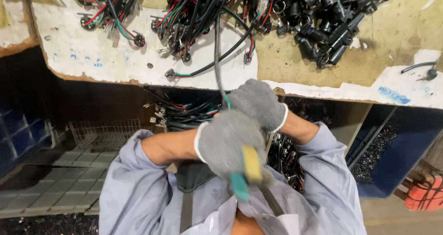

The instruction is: The person sits at a workbench covered with piles of wired connectors and uses a handheld wire stripper to strip insulation from the ends of wires, one wire at a time, placing processed wires aside and reaching for the next one from the piles.

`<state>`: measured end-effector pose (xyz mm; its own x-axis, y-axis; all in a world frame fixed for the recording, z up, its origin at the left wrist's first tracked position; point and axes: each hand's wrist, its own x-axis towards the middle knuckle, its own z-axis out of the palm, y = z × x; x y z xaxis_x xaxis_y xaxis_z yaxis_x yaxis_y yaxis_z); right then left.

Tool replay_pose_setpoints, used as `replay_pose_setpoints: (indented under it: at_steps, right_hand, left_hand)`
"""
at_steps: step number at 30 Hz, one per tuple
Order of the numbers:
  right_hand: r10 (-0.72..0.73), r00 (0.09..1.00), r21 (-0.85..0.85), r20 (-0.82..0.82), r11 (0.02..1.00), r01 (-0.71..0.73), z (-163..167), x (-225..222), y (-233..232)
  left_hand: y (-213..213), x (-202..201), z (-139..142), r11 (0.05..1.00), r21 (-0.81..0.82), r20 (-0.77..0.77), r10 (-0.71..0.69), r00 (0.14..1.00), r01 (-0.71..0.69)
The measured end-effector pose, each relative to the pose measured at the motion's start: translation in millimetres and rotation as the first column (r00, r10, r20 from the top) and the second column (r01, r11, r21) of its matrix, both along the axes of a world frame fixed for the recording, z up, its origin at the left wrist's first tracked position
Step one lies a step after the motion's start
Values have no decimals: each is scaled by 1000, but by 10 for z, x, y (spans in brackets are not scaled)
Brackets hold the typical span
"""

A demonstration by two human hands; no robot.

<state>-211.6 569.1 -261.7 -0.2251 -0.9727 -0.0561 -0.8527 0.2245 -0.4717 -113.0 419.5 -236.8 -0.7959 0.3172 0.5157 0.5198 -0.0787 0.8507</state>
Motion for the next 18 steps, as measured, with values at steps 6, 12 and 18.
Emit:
replay_pose_setpoints:
  at_steps: [6,12,18]
  right_hand:
    - [-84,996,-261,-10,962,79,136,-349,78]
    - [-439,477,-126,761,621,773,349,-570,655]
    - [42,975,-452,220,890,64,589,-224,520]
  left_hand:
    - [-169,-424,214,953,-215,-101,195,976,-213]
    - [-663,-626,-166,258,-812,-196,724,661,-524]
    - [-835,-1256,-599,83,-728,-422,728,540,-681]
